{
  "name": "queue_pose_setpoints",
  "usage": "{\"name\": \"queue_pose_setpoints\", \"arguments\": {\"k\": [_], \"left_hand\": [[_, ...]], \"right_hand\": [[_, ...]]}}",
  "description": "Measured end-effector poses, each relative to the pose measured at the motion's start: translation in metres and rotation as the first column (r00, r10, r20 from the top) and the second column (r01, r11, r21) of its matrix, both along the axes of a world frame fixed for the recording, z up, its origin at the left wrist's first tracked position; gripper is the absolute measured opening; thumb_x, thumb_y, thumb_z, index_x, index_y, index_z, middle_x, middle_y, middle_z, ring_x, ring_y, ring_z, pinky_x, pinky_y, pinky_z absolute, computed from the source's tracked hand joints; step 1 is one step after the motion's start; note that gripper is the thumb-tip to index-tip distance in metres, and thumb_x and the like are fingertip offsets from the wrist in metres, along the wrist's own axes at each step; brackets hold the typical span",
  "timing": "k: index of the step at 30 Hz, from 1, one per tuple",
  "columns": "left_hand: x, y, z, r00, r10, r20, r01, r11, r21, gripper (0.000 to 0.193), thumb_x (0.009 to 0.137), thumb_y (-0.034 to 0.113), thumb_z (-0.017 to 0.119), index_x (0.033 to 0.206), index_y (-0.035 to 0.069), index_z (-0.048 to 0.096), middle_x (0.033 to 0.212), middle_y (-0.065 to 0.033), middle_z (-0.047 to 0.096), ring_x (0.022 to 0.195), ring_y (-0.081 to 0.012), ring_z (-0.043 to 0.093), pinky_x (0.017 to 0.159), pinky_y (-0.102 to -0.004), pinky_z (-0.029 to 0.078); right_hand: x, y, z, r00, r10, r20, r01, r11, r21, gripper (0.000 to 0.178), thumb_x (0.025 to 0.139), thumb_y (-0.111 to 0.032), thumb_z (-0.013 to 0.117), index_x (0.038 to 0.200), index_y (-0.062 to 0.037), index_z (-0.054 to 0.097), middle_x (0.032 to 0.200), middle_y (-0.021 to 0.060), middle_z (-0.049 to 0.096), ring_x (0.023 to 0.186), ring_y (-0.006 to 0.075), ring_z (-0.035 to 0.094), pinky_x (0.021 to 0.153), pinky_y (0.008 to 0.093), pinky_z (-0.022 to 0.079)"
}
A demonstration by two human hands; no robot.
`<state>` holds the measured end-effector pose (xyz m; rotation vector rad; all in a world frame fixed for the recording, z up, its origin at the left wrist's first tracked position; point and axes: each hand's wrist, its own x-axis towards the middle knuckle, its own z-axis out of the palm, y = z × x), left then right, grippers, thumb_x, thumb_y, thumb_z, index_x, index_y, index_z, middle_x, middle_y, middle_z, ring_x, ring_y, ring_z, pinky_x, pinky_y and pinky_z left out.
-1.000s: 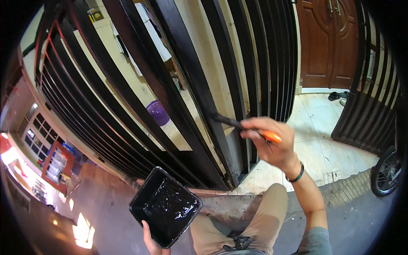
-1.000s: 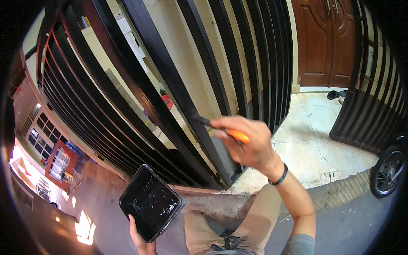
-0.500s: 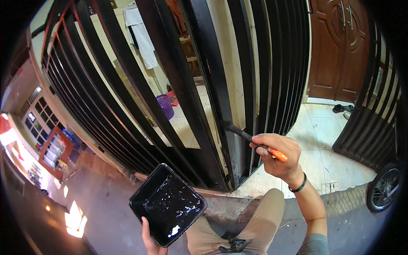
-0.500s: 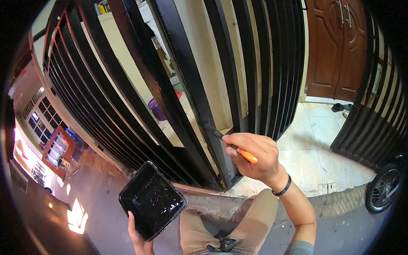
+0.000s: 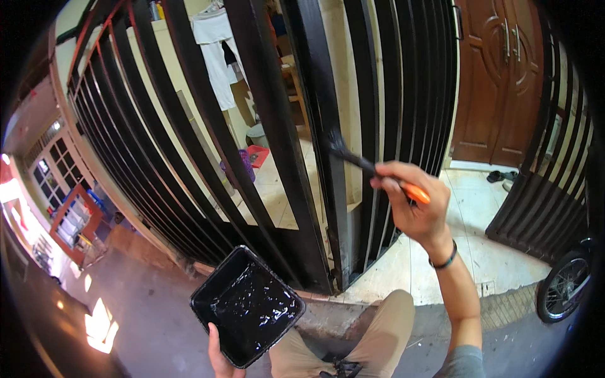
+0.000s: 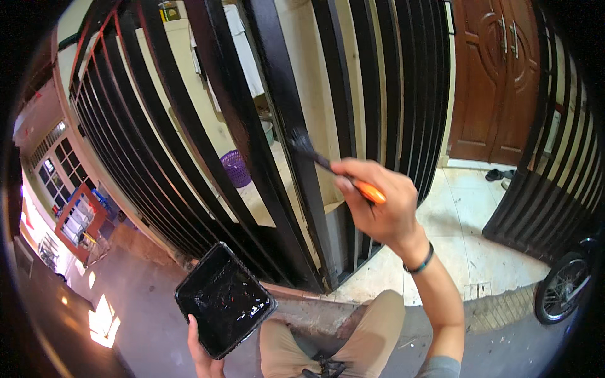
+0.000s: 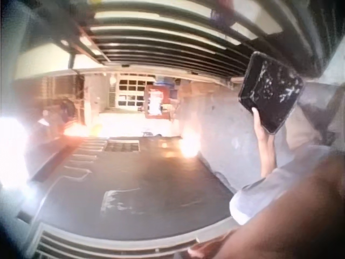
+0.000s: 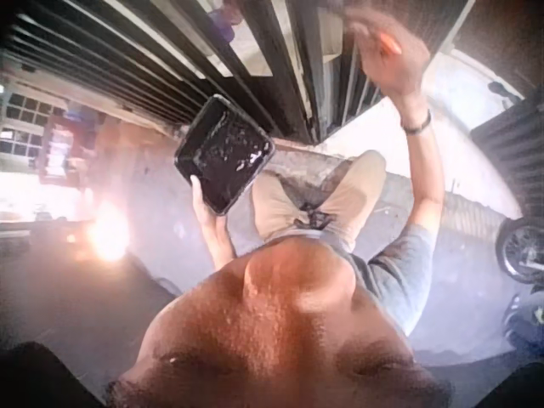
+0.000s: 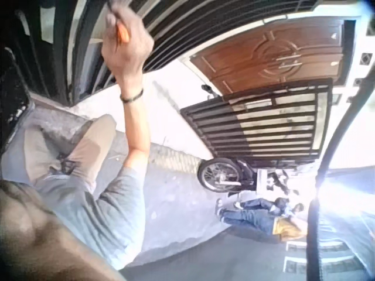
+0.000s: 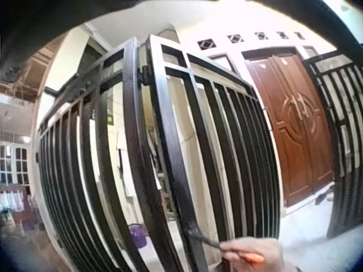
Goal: The person paints a metal gate with a brush and black paint, dipping the brush into a tray and applying the paint to the vertical bars.
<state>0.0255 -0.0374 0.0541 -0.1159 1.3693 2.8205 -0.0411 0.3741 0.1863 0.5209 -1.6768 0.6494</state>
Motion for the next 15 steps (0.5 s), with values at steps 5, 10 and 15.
{"name": "queue_pose_setpoints", "arguments": {"k": [5, 10, 15], "left_hand": [[-0.003, -0.007, -0.012, 0.998, -0.051, -0.034, 0.051, 0.999, -0.010, 0.061, 0.111, 0.046, 0.051, 0.154, 0.003, 0.048, 0.150, -0.0168, 0.059, 0.133, -0.0343, 0.061, 0.115, -0.0495, 0.048], [-0.004, 0.001, -0.011, 0.990, -0.083, -0.111, 0.083, 0.997, -0.002, 0.061, 0.111, 0.046, 0.050, 0.154, 0.003, 0.047, 0.150, -0.0169, 0.059, 0.133, -0.0346, 0.061, 0.116, -0.0493, 0.047], [0.002, -0.003, -0.007, 0.997, -0.052, -0.051, 0.054, 0.998, 0.041, 0.060, 0.112, 0.046, 0.049, 0.153, 0.003, 0.049, 0.149, -0.0166, 0.061, 0.132, -0.0339, 0.062, 0.115, -0.0485, 0.048]], "right_hand": [[-0.002, 0.005, 0.067, 0.996, 0.055, -0.065, -0.058, 0.998, -0.033, 0.014, 0.105, -0.010, 0.068, 0.108, 0.0007, 0.075, 0.090, 0.0102, 0.076, 0.077, 0.0163, 0.078, 0.066, 0.0257, 0.059], [-0.022, 0.004, 0.120, 0.954, 0.130, -0.269, -0.152, 0.987, -0.061, 0.012, 0.102, -0.007, 0.071, 0.111, 0.0000, 0.075, 0.098, 0.0101, 0.078, 0.087, 0.0176, 0.079, 0.073, 0.0272, 0.061], [-0.006, -0.012, 0.028, 0.992, -0.048, -0.116, 0.061, 0.992, 0.111, 0.021, 0.090, 0.001, 0.077, 0.111, -0.0011, 0.074, 0.106, 0.0160, 0.078, 0.096, 0.0326, 0.078, 0.080, 0.0360, 0.063]]}}
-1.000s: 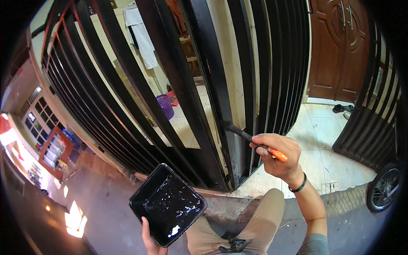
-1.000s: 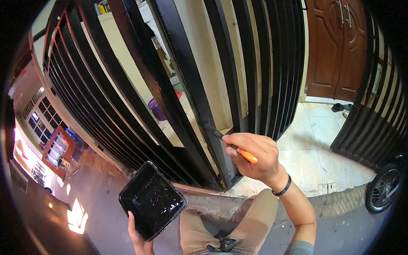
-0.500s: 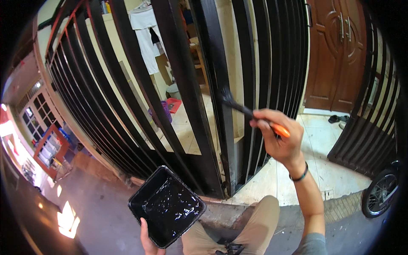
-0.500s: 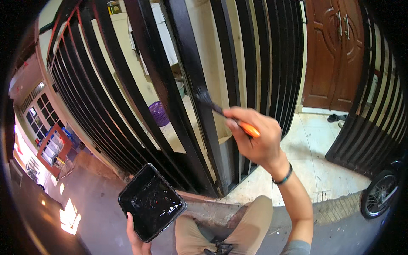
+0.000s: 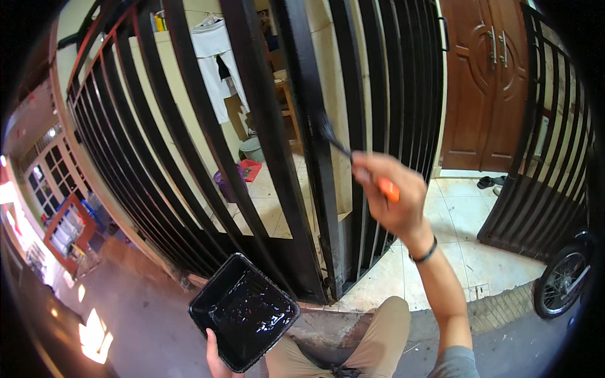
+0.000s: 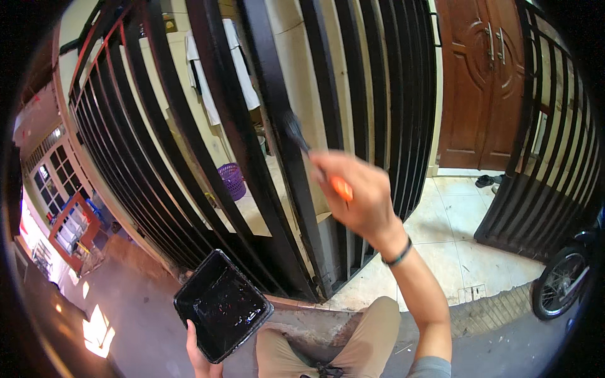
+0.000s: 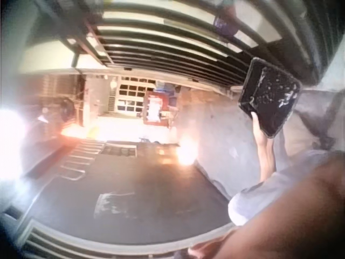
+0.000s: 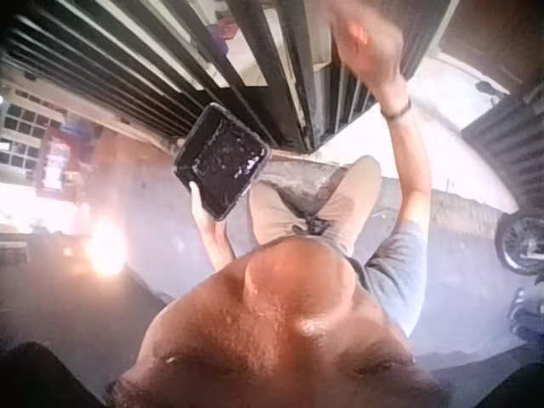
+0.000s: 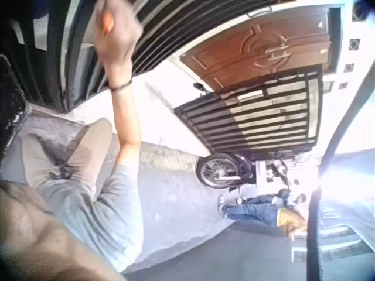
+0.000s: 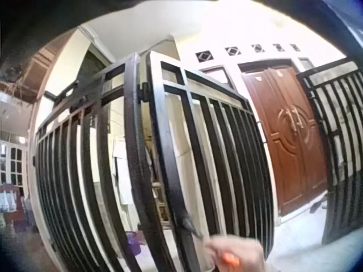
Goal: The person paints a metal gate with a brush and black paint, dipping the brush into a tray and applying the paint to the vertical bars.
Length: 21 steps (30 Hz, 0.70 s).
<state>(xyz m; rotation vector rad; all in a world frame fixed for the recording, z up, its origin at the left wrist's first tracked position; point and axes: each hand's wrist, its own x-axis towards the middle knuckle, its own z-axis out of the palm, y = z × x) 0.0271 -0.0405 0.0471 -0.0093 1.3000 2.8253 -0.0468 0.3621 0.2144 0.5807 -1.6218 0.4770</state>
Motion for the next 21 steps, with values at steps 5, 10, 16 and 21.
{"name": "queue_pose_setpoints", "arguments": {"k": [5, 10, 16, 21], "left_hand": [[-0.005, -0.012, -0.005, 0.999, -0.032, 0.027, 0.032, 0.999, 0.034, 0.057, 0.112, 0.044, 0.049, 0.153, 0.003, 0.049, 0.148, -0.0161, 0.061, 0.131, -0.0336, 0.063, 0.114, -0.0478, 0.050], [-0.007, -0.011, -0.013, 0.999, -0.027, 0.025, 0.026, 0.998, 0.055, 0.057, 0.112, 0.044, 0.049, 0.153, 0.003, 0.049, 0.149, -0.0162, 0.061, 0.131, -0.0337, 0.063, 0.113, -0.0480, 0.051], [0.001, -0.013, -0.005, 0.998, -0.053, -0.023, 0.055, 0.995, 0.088, 0.058, 0.113, 0.044, 0.048, 0.155, 0.003, 0.047, 0.149, -0.0159, 0.060, 0.133, -0.0334, 0.062, 0.115, -0.0484, 0.049], [0.003, -0.025, -0.009, 0.996, -0.081, -0.046, 0.085, 0.993, 0.085, 0.059, 0.113, 0.044, 0.047, 0.155, 0.003, 0.046, 0.150, -0.0158, 0.059, 0.135, -0.0328, 0.060, 0.116, -0.0484, 0.047]], "right_hand": [[0.030, -0.009, -0.026, 0.984, -0.077, 0.158, 0.068, 0.996, 0.061, 0.020, 0.086, 0.002, 0.079, 0.105, -0.0018, 0.075, 0.100, 0.0163, 0.079, 0.087, 0.0319, 0.079, 0.075, 0.0365, 0.064], [-0.006, 0.011, 0.069, 0.982, 0.189, 0.003, -0.186, 0.971, -0.149, 0.017, 0.105, -0.008, 0.068, 0.119, -0.0003, 0.074, 0.107, 0.0099, 0.076, 0.076, 0.0133, 0.075, 0.064, 0.0257, 0.061], [-0.007, -0.006, 0.080, 0.998, 0.054, -0.009, -0.055, 0.994, -0.095, 0.016, 0.102, -0.005, 0.069, 0.116, -0.0007, 0.073, 0.093, 0.0110, 0.076, 0.082, 0.0157, 0.078, 0.066, 0.0273, 0.060], [0.033, -0.006, 0.028, 0.965, -0.038, 0.260, 0.054, 0.997, -0.055, 0.011, 0.098, -0.005, 0.074, 0.109, -0.0023, 0.076, 0.096, 0.0125, 0.078, 0.080, 0.0202, 0.079, 0.070, 0.0297, 0.061]]}}
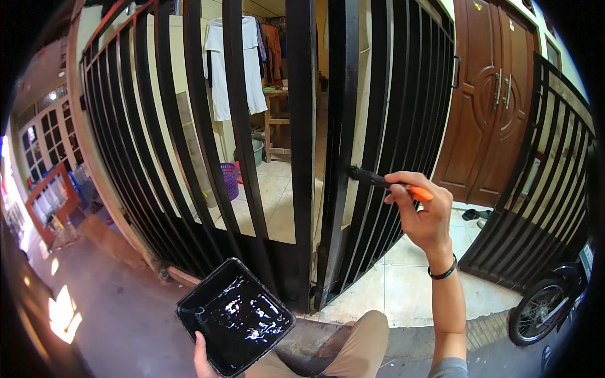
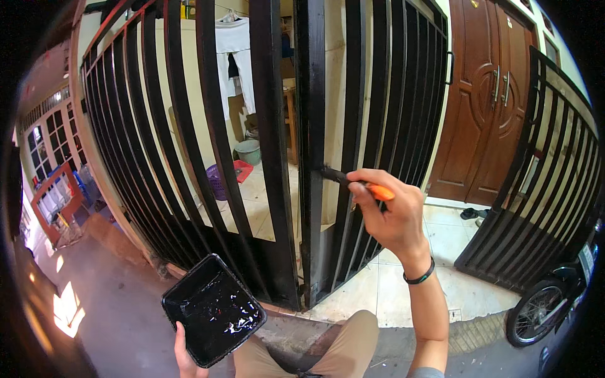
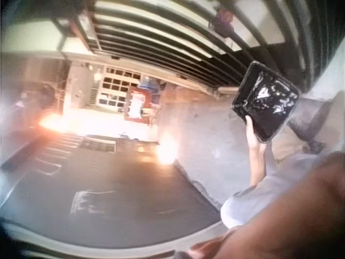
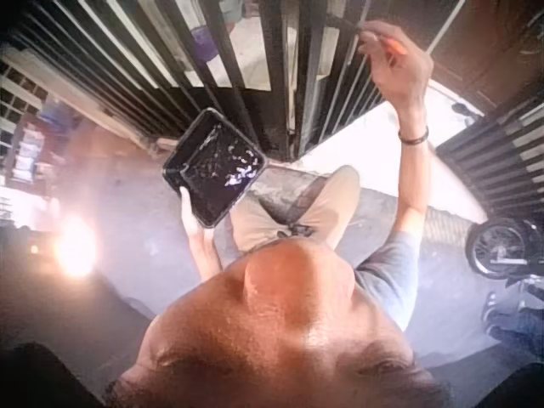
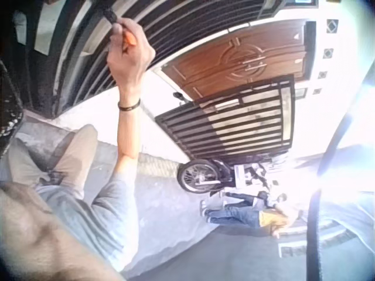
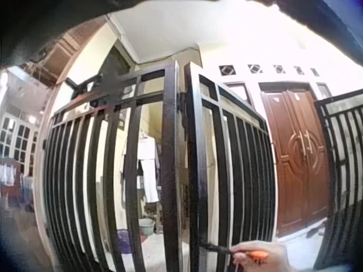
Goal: The person paints a metal gate with a brush and black paint, dipping the brush into a tray and applying the paint to the vertical bars.
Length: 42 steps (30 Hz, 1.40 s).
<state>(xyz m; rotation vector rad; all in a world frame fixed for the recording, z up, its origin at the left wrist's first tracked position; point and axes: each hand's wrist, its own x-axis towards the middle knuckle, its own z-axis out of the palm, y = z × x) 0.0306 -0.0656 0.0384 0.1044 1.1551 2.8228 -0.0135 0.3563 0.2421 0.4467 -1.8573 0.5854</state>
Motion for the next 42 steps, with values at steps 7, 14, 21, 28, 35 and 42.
{"name": "queue_pose_setpoints", "arguments": {"k": [7, 14, 21, 28, 35, 42], "left_hand": [[-0.003, 0.004, -0.001, 0.999, -0.005, 0.037, 0.005, 1.000, 0.026, 0.059, 0.112, 0.045, 0.048, 0.154, 0.003, 0.047, 0.150, -0.0156, 0.059, 0.134, -0.0327, 0.060, 0.116, -0.0484, 0.048], [-0.001, -0.004, -0.001, 0.998, -0.004, 0.069, 0.000, 0.998, 0.065, 0.059, 0.112, 0.046, 0.049, 0.153, 0.003, 0.049, 0.150, -0.0154, 0.060, 0.133, -0.0328, 0.061, 0.115, -0.0488, 0.049], [-0.004, -0.017, -0.014, 0.996, -0.009, 0.085, 0.002, 0.997, 0.082, 0.063, 0.112, 0.050, 0.047, 0.155, 0.003, 0.047, 0.151, -0.0156, 0.059, 0.135, -0.0329, 0.060, 0.116, -0.0486, 0.047], [-0.013, -0.022, -0.029, 0.987, -0.084, 0.133, 0.066, 0.989, 0.132, 0.064, 0.111, 0.048, 0.049, 0.157, 0.003, 0.043, 0.154, -0.0166, 0.055, 0.138, -0.0341, 0.057, 0.116, -0.0504, 0.048], [-0.016, -0.033, -0.032, 0.964, -0.057, 0.261, 0.046, 0.998, 0.048, 0.069, 0.109, 0.046, 0.056, 0.159, 0.001, 0.040, 0.158, -0.0201, 0.051, 0.140, -0.0369, 0.055, 0.117, -0.0517, 0.049], [-0.018, -0.039, -0.030, 0.969, -0.006, 0.248, 0.007, 1.000, -0.005, 0.065, 0.111, 0.040, 0.055, 0.159, -0.001, 0.038, 0.156, -0.0204, 0.052, 0.138, -0.0366, 0.058, 0.116, -0.0521, 0.050]], "right_hand": [[-0.044, 0.012, 0.084, 0.932, 0.235, -0.275, -0.287, 0.944, -0.166, 0.022, 0.108, -0.018, 0.066, 0.120, -0.0016, 0.073, 0.093, 0.0082, 0.076, 0.079, 0.0126, 0.076, 0.065, 0.0203, 0.056], [-0.034, -0.002, 0.038, 0.983, 0.058, -0.172, -0.073, 0.994, -0.082, 0.018, 0.106, -0.014, 0.068, 0.115, -0.0009, 0.075, 0.092, 0.0089, 0.076, 0.077, 0.0152, 0.077, 0.065, 0.0241, 0.058], [-0.022, -0.023, 0.090, 0.992, 0.055, -0.114, -0.039, 0.990, 0.137, 0.014, 0.104, -0.010, 0.069, 0.113, -0.0028, 0.075, 0.086, 0.0072, 0.076, 0.070, 0.0129, 0.076, 0.060, 0.0245, 0.056], [-0.027, -0.032, 0.186, 0.870, -0.071, -0.487, 0.267, 0.899, 0.347, 0.019, 0.099, -0.004, 0.072, 0.117, -0.0073, 0.077, 0.096, 0.0080, 0.080, 0.077, 0.0153, 0.078, 0.065, 0.0266, 0.060], [0.006, -0.033, 0.087, 0.986, -0.130, -0.105, 0.165, 0.868, 0.469, 0.013, 0.093, 0.000, 0.076, 0.106, 0.0001, 0.075, 0.095, 0.0121, 0.078, 0.076, 0.0227, 0.078, 0.067, 0.0304, 0.061], [-0.042, -0.030, 0.166, 0.948, -0.015, -0.318, 0.039, 0.997, 0.071, 0.018, 0.107, -0.016, 0.067, 0.112, 0.0001, 0.073, 0.089, 0.0082, 0.077, 0.074, 0.0119, 0.075, 0.064, 0.0233, 0.056]]}}
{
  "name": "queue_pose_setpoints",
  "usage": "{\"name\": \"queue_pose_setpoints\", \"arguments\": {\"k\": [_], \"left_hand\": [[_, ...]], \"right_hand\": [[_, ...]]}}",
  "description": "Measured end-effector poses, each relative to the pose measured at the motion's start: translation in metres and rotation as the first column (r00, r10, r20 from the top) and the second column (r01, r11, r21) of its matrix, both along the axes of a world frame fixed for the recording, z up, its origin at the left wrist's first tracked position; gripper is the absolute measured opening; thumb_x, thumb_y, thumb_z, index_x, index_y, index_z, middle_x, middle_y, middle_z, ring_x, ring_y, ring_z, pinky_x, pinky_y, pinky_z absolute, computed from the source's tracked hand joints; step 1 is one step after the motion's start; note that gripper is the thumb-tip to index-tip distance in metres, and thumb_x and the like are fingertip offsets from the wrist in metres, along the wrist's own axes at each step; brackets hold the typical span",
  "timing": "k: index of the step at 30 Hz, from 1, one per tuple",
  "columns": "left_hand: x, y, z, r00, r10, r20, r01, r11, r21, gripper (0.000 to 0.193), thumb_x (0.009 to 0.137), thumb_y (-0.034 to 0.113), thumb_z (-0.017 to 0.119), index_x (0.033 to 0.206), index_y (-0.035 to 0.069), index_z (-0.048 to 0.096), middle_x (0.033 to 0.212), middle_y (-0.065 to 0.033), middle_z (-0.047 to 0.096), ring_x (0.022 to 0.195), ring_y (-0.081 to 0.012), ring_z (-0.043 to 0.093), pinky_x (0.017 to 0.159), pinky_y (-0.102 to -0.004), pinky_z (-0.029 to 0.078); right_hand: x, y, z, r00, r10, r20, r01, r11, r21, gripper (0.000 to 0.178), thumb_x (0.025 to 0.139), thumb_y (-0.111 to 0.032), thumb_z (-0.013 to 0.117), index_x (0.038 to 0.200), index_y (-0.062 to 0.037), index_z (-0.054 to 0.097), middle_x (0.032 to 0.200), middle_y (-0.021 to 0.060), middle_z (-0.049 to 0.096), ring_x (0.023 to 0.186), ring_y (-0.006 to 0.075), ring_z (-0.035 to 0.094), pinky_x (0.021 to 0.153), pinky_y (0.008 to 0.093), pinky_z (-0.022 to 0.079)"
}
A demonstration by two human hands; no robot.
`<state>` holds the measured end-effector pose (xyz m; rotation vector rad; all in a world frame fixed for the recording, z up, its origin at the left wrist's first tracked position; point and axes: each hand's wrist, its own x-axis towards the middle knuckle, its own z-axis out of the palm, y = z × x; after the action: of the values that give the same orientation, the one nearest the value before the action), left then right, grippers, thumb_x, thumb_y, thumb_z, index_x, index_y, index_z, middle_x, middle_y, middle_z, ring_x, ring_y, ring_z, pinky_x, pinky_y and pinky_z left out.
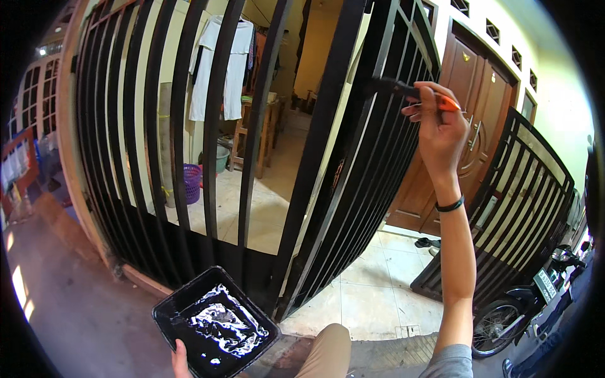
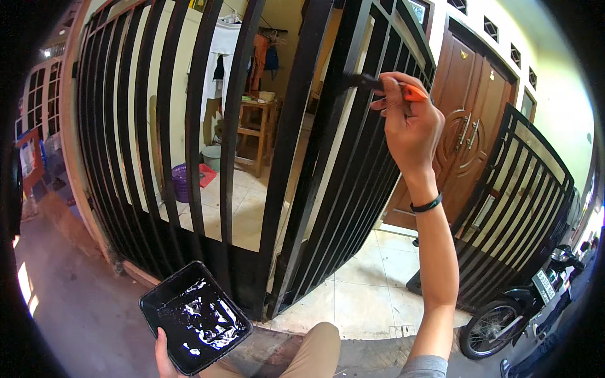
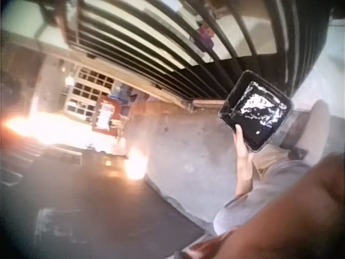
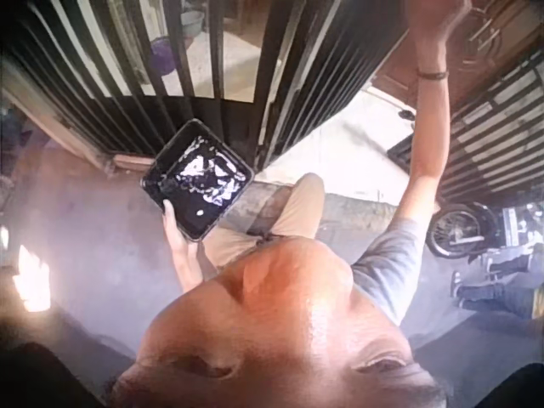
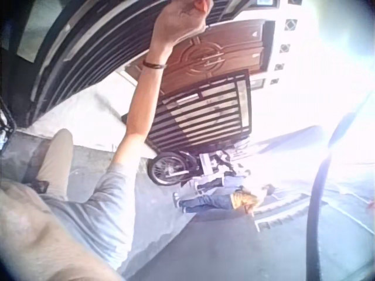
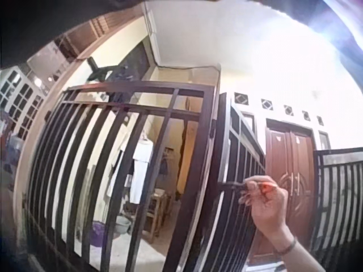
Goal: The person paints a metal gate with a brush and black paint, dipping the brush into a tray and applying the paint to the vertical bars.
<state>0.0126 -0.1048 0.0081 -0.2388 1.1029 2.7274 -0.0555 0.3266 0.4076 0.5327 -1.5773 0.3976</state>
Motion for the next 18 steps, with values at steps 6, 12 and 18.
{"name": "queue_pose_setpoints", "arguments": {"k": [6, 12, 18], "left_hand": [[0.005, -0.001, -0.002, 0.998, 0.057, 0.005, -0.057, 0.998, 0.027, 0.066, 0.110, 0.039, 0.057, 0.160, 0.000, 0.037, 0.157, -0.0210, 0.051, 0.138, -0.0374, 0.057, 0.115, -0.0534, 0.051], [0.003, 0.002, -0.013, 0.998, 0.059, 0.003, -0.059, 0.998, 0.036, 0.068, 0.110, 0.039, 0.058, 0.161, 0.000, 0.036, 0.159, -0.0216, 0.048, 0.140, -0.0384, 0.054, 0.116, -0.0544, 0.050], [0.000, 0.004, -0.027, 1.000, 0.006, 0.013, -0.007, 0.997, 0.083, 0.068, 0.111, 0.041, 0.054, 0.162, 0.000, 0.035, 0.160, -0.0220, 0.047, 0.141, -0.0384, 0.054, 0.117, -0.0543, 0.049]], "right_hand": [[0.015, -0.015, -0.060, 0.962, -0.259, -0.090, 0.266, 0.801, 0.536, 0.018, 0.086, -0.001, 0.081, 0.103, -0.0036, 0.073, 0.097, 0.0127, 0.078, 0.080, 0.0285, 0.078, 0.070, 0.0350, 0.064], [0.021, -0.043, -0.029, 0.936, -0.322, 0.139, 0.228, 0.859, 0.459, 0.010, 0.098, -0.010, 0.074, 0.105, -0.0036, 0.071, 0.084, 0.0132, 0.074, 0.068, 0.0271, 0.074, 0.059, 0.0339, 0.058], [-0.004, -0.039, 0.118, 0.854, -0.392, -0.341, 0.504, 0.782, 0.365, 0.018, 0.106, -0.027, 0.069, 0.112, -0.0110, 0.075, 0.068, 0.0095, 0.069, 0.053, 0.0174, 0.065, 0.051, 0.0318, 0.049]]}}
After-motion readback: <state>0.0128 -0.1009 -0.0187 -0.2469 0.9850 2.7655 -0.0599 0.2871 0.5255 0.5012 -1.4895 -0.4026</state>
